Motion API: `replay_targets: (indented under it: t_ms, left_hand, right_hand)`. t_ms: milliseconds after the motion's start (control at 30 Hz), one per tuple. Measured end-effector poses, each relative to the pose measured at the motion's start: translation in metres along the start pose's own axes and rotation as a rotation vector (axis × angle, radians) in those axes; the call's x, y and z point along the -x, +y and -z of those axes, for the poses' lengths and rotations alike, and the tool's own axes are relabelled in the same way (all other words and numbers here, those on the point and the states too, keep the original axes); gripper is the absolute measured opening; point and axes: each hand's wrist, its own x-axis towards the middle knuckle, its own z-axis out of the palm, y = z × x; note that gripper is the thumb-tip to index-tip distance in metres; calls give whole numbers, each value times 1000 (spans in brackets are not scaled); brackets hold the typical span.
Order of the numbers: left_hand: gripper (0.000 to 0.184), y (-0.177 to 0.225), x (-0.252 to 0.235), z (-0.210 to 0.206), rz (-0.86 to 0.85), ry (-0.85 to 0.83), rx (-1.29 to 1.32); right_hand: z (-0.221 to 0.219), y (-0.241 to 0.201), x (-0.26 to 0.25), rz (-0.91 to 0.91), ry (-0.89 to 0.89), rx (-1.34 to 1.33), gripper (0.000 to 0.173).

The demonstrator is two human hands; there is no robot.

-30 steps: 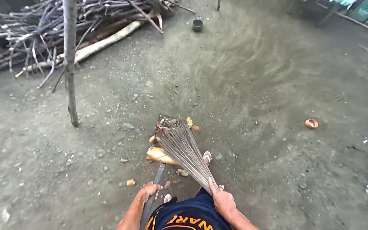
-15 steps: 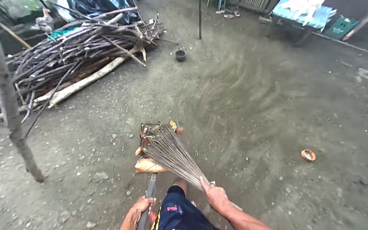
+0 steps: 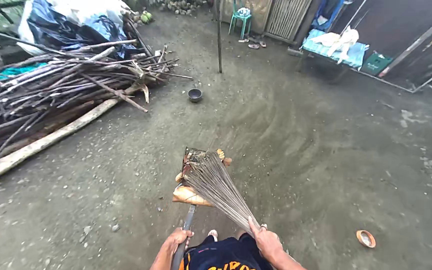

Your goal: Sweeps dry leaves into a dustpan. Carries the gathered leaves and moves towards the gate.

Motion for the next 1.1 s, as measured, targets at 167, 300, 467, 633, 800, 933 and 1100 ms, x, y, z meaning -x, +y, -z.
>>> replay_targets:
  t_ms: [167, 300, 467, 633, 800, 933, 1100]
  left_hand:
    - [28, 184, -52, -27, -32, -23, -54]
    - [27, 335, -94, -53, -51, -27, -107]
    - [31, 536, -119, -76, -92, -21, -152]
    - [28, 725, -147, -92, -80, -11, -121]
    - [28, 912, -222, -95, -60, -46, -119]
    - [27, 1067, -259, -99, -39, -60, -168]
    - [30, 1257, -291, -103, -29, -97, -183]
  right_hand:
    - [117, 59, -103, -43, 1, -33, 84]
    - [217, 113, -204, -37, 0, -84, 86]
    - [363, 175, -319, -19, 47, -109, 80]
    - [518, 214, -421, -51, 21, -52, 77]
    - [649, 244, -556, -89, -3, -36, 77]
    - [771, 270, -646, -120, -24, -12, 81]
    - [922, 306, -739, -127, 0, -34, 83]
